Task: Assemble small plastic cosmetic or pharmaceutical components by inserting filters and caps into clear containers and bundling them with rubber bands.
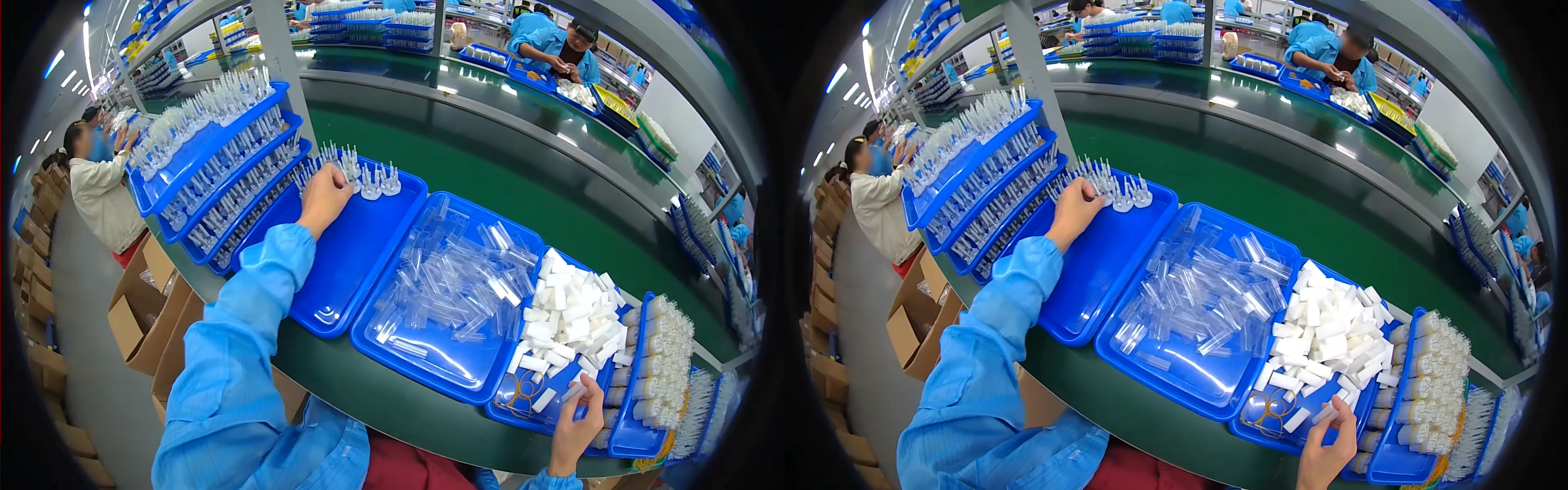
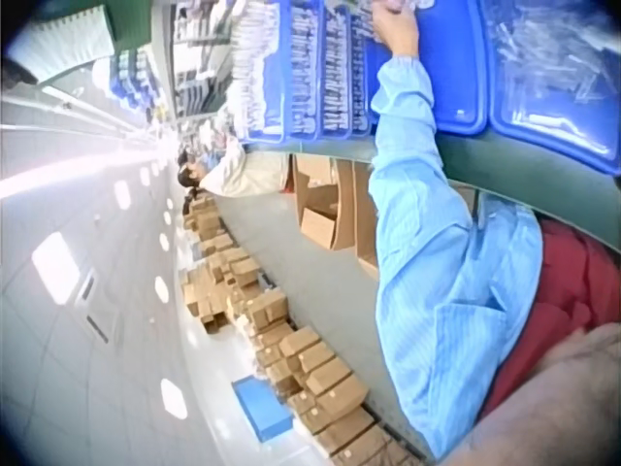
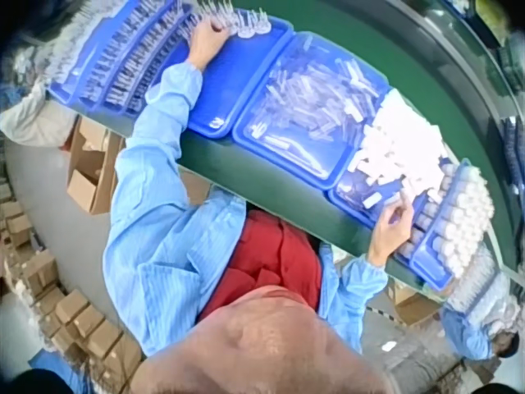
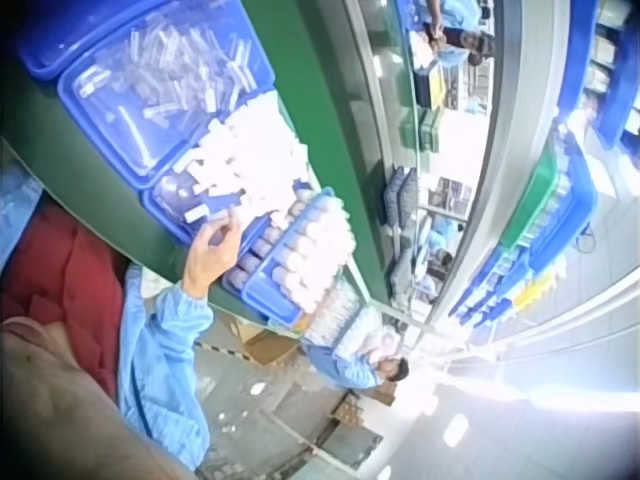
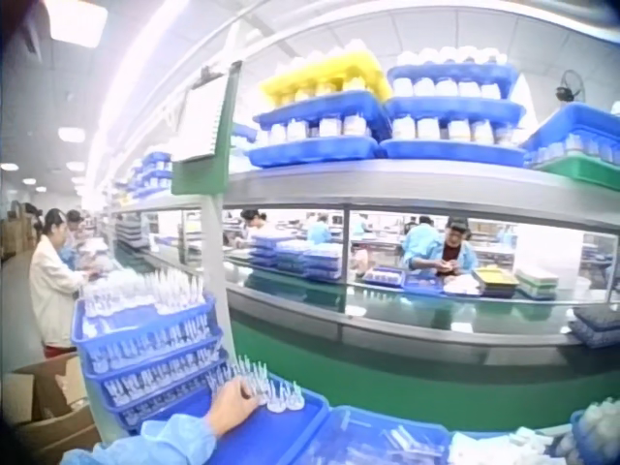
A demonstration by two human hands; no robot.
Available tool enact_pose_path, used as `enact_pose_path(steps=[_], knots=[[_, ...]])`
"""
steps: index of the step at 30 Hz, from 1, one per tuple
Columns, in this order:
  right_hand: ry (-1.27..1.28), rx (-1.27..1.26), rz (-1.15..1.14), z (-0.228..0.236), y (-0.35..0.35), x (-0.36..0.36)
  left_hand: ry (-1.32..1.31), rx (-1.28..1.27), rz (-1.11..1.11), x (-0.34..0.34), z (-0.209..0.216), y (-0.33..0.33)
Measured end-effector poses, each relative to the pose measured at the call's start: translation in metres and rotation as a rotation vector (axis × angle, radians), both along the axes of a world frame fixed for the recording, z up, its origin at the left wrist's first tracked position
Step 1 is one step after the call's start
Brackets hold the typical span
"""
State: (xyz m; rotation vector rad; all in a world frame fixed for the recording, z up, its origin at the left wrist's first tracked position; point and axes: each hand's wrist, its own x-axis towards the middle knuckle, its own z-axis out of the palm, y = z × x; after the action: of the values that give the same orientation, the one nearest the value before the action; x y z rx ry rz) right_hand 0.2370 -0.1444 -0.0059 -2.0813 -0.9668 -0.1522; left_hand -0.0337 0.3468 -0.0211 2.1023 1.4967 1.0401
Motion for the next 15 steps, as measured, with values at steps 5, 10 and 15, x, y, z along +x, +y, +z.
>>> enact_pose_path(steps=[5, 10, 15], knots=[[0.030, -0.011, -0.056, 0.010, -0.015, -0.010, 0.221, 0.014, -0.215, -0.032, 0.040, -0.067], [0.182, 0.043, 0.094, 0.007, 0.004, -0.022, 0.277, -0.027, -0.417, -0.066, 0.047, -0.114], [0.263, 0.045, 0.305, 0.024, 0.036, -0.046, 0.221, 0.101, -0.423, -0.065, 0.031, -0.113]])
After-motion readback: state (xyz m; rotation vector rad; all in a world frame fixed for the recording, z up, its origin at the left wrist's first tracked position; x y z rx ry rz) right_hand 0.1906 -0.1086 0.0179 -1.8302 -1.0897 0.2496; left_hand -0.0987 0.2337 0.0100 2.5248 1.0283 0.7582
